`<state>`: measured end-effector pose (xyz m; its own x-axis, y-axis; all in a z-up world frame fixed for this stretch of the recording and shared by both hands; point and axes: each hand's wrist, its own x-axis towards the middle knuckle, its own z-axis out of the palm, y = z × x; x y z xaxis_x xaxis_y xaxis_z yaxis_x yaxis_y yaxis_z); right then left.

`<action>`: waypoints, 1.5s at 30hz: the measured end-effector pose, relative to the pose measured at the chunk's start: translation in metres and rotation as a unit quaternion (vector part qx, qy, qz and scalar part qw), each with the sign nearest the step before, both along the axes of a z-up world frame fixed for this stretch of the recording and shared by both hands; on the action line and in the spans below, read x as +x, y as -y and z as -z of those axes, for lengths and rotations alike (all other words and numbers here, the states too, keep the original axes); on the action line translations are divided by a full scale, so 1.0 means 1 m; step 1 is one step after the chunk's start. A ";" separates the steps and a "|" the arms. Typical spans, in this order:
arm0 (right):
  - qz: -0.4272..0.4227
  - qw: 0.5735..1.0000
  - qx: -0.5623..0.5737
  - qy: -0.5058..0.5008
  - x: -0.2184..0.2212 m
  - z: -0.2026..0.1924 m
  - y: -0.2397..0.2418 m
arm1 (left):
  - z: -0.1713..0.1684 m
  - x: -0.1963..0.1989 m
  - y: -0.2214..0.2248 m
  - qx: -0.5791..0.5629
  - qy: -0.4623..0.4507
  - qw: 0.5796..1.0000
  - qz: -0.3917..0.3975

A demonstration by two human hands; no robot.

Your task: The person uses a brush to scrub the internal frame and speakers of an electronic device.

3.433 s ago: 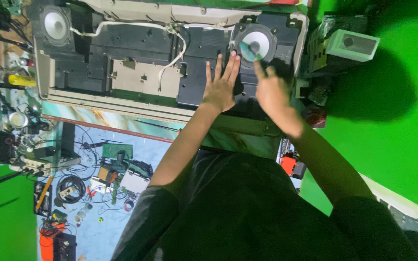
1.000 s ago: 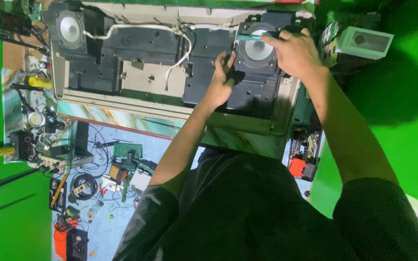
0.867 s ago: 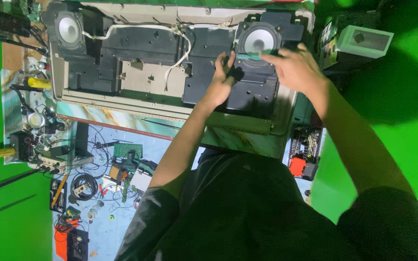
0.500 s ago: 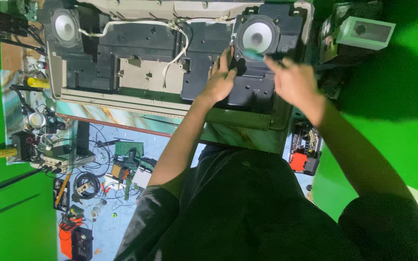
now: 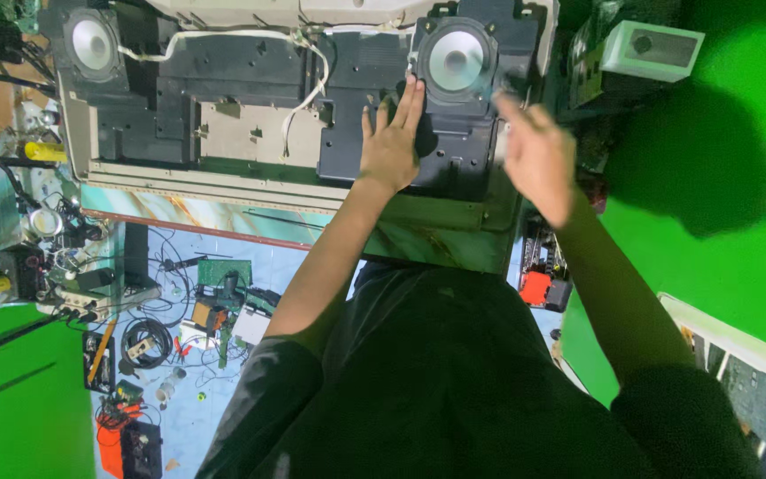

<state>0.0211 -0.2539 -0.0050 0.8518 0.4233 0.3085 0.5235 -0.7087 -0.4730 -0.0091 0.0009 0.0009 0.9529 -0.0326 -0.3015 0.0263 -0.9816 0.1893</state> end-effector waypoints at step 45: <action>0.042 0.989 -0.140 -0.027 0.063 0.010 -0.054 | 0.040 0.057 0.017 -0.100 0.217 0.969 -0.057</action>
<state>0.0842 -0.2004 -0.0154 0.8999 0.4126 0.1414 0.4361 -0.8562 -0.2772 0.0476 -0.0166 -0.0393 0.9894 0.0644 0.1303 0.0080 -0.9191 0.3939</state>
